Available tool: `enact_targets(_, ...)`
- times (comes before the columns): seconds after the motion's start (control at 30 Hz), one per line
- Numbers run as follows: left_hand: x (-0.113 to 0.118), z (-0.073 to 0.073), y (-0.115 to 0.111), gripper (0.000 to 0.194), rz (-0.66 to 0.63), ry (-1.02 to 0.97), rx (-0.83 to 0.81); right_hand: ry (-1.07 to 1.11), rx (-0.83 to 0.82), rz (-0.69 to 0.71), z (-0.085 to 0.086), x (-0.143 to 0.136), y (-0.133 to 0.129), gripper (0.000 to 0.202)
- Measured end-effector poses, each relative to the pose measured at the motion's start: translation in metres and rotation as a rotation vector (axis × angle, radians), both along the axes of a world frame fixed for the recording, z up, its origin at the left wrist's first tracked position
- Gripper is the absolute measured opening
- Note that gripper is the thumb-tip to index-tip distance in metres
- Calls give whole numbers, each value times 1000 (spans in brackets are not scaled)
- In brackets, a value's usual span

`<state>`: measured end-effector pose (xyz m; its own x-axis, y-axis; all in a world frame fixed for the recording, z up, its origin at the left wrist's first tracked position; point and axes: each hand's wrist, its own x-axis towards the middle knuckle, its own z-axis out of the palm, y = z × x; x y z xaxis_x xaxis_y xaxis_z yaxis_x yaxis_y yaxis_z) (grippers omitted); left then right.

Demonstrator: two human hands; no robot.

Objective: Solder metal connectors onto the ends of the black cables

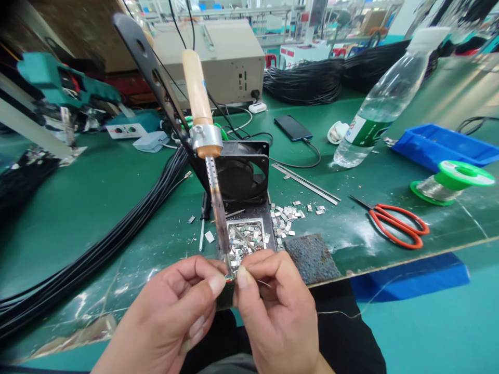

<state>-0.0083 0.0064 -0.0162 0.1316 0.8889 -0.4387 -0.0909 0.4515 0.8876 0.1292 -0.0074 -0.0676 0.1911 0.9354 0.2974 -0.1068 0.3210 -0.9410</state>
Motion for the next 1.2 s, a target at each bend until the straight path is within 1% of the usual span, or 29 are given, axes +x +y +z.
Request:
enact_targets(0.2,0,-2,4,20,-18,39,-8,-39,2,-7,-2,0,2,17)
enact_targets(0.37,1,-1,4,21,-31,44,-14,-57,8,-5,-1,1,-1,17)
enact_targets(0.53,1,2,0,21,-10,42,-6,-52,11,8,-2,1,-2,16)
enact_targets(0.73,0,-2,2,19,11,38,0,-57,29,32,-3,1,-2,16)
enact_targets(0.87,0,-2,3,18,14,28,3,-58,24,31,-2,2,0,17)
enact_targets(1.07,-1,-1,-1,19,8,11,2,-33,26,20,-2,1,2,17)
enact_targets(1.2,1,-1,1,19,23,9,0,-5,14,14,0,2,1,17)
